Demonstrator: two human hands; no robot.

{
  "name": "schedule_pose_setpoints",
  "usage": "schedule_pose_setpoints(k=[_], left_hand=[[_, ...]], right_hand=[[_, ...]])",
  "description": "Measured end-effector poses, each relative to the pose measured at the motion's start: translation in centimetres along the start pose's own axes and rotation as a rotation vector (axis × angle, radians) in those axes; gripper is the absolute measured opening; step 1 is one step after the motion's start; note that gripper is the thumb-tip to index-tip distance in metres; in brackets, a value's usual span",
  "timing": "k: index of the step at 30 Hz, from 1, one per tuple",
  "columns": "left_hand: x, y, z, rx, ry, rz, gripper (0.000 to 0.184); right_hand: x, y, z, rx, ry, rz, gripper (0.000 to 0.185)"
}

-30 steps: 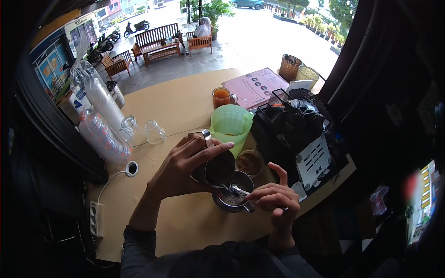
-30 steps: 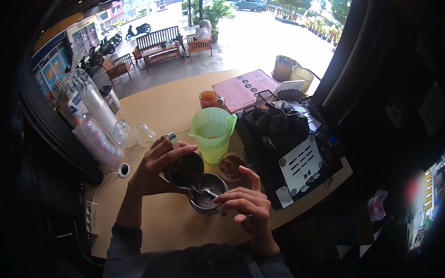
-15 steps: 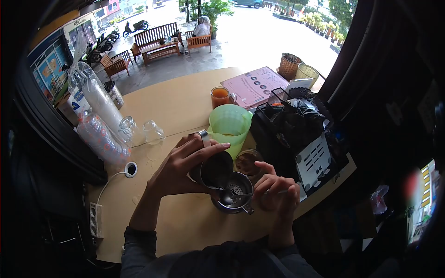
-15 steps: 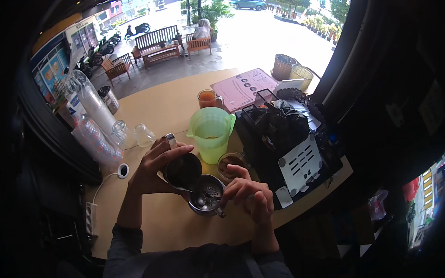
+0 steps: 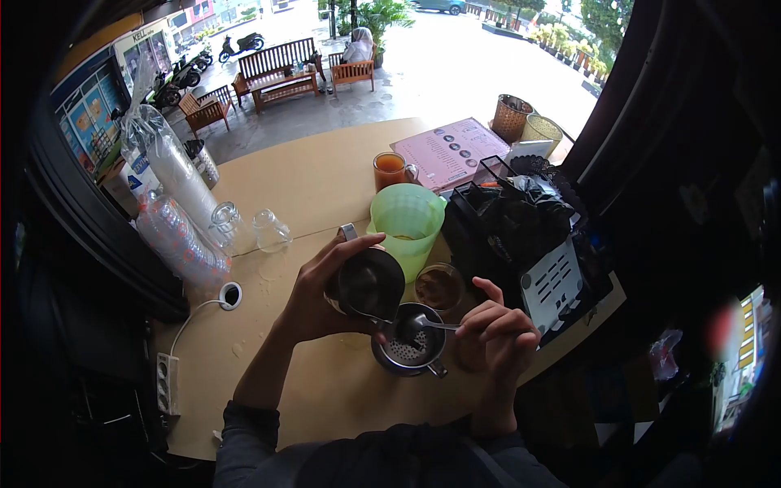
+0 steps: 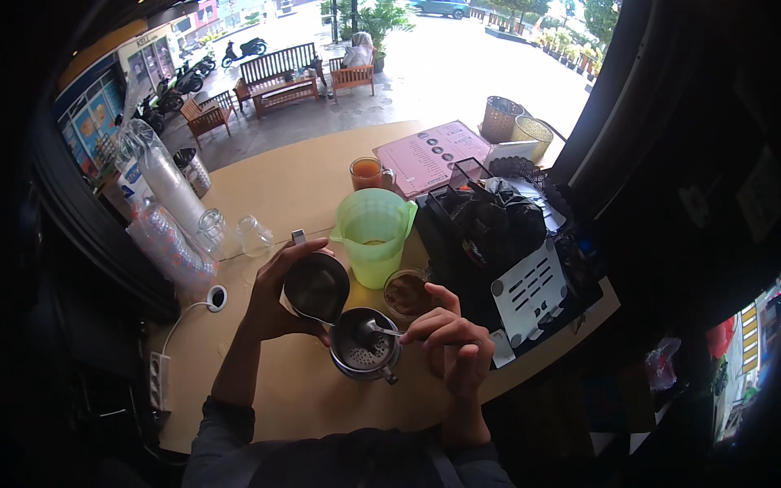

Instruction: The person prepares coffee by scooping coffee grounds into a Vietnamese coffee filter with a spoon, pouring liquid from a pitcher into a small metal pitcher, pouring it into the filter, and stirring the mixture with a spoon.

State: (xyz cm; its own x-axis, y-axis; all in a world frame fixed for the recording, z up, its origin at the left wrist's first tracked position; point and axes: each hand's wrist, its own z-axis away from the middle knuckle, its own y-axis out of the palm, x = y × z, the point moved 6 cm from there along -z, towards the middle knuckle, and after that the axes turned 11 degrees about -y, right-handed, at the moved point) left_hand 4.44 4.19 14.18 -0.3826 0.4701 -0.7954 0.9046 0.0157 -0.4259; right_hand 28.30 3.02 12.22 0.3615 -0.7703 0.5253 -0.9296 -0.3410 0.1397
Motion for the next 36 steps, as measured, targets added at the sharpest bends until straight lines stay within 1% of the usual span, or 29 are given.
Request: schedule_pose_setpoints(k=[1, 3, 4, 6, 7, 9, 10, 12, 13, 14, 16, 17, 18, 19, 21, 23, 27, 28, 31, 36], left_hand=[[0.8, 0.3, 0.2, 0.0, 0.0, 0.001, 0.104], [3.3, 0.4, 0.6, -0.065, -0.108, 0.153, 0.114], [3.8, 0.6, 0.7, -0.065, -0.107, 0.155, 0.114], [5.8, 0.3, 1.3, -0.196, -0.282, 0.198, 0.108], [6.6, 0.5, 1.5, -0.198, -0.282, 0.2, 0.108], [9.4, 0.3, 2.1, -0.324, -0.41, 0.262, 0.107], [10.6, 0.7, 2.4, -0.324, -0.408, 0.263, 0.107], [13.0, 1.2, 3.4, -0.415, -0.338, 0.23, 0.105], [13.6, 1.6, 3.8, -0.45, -0.31, 0.203, 0.1], [14.2, 2.1, 4.2, -0.451, -0.306, 0.202, 0.1], [16.0, 3.0, 5.0, -0.483, -0.374, 0.262, 0.095], [16.1, 3.1, 5.1, -0.496, -0.319, 0.18, 0.086], [16.5, 3.4, 5.3, -0.494, -0.318, 0.183, 0.086], [16.9, 3.9, 5.5, -0.483, -0.341, 0.221, 0.083], [17.1, 4.4, 5.5, -0.472, -0.362, 0.263, 0.081], [17.2, 4.7, 5.4, -0.463, -0.364, 0.37, 0.076], [17.4, 5.1, 5.6, -0.449, -0.363, 0.336, 0.075], [17.4, 5.3, 5.7, -0.448, -0.337, 0.285, 0.075], [17.4, 5.3, 6.1, -0.463, -0.313, 0.219, 0.076], [16.0, 5.0, 6.4, -0.459, -0.339, 0.158, 0.083]], right_hand=[[0.5, -0.1, 0.0, 0.007, -0.03, 0.078, 0.066], [1.4, 0.0, -0.2, 0.02, -0.045, 0.136, 0.067], [1.8, 0.1, -0.3, 0.033, -0.06, 0.194, 0.067], [2.7, 0.6, -0.7, 0.038, -0.069, 0.212, 0.066], [3.2, 1.3, -0.9, 0.1, -0.08, 0.281, 0.065], [3.3, 2.0, -0.7, 0.186, -0.093, 0.359, 0.06], [3.3, 2.2, -0.6, 0.187, -0.094, 0.359, 0.06], [3.1, 3.1, -0.4, 0.253, -0.099, 0.426, 0.06], [2.8, 3.3, -0.2, 0.256, -0.086, 0.403, 0.06], [3.0, 3.4, -0.2, 0.256, -0.089, 0.403, 0.06], [2.9, 3.2, -0.3, 0.222, -0.033, 0.333, 0.06], [2.8, 3.1, -0.3, 0.222, -0.034, 0.335, 0.06], [2.7, 2.5, -0.4, 0.177, -0.036, 0.364, 0.062], [2.6, 2.1, -0.5, 0.132, -0.037, 0.393, 0.064], [2.8, 2.7, -0.6, 0.148, -0.045, 0.398, 0.065], [3.1, 3.1, -0.4, 0.182, -0.063, 0.412, 0.067], [4.0, 1.8, -0.1, 0.098, -0.063, 0.354, 0.063], [4.0, 2.0, -0.2, 0.097, -0.063, 0.354, 0.063], [3.9, 3.0, -0.1, 0.169, -0.058, 0.386, 0.061], [3.6, 3.2, 0.3, 0.173, -0.077, 0.468, 0.059]])
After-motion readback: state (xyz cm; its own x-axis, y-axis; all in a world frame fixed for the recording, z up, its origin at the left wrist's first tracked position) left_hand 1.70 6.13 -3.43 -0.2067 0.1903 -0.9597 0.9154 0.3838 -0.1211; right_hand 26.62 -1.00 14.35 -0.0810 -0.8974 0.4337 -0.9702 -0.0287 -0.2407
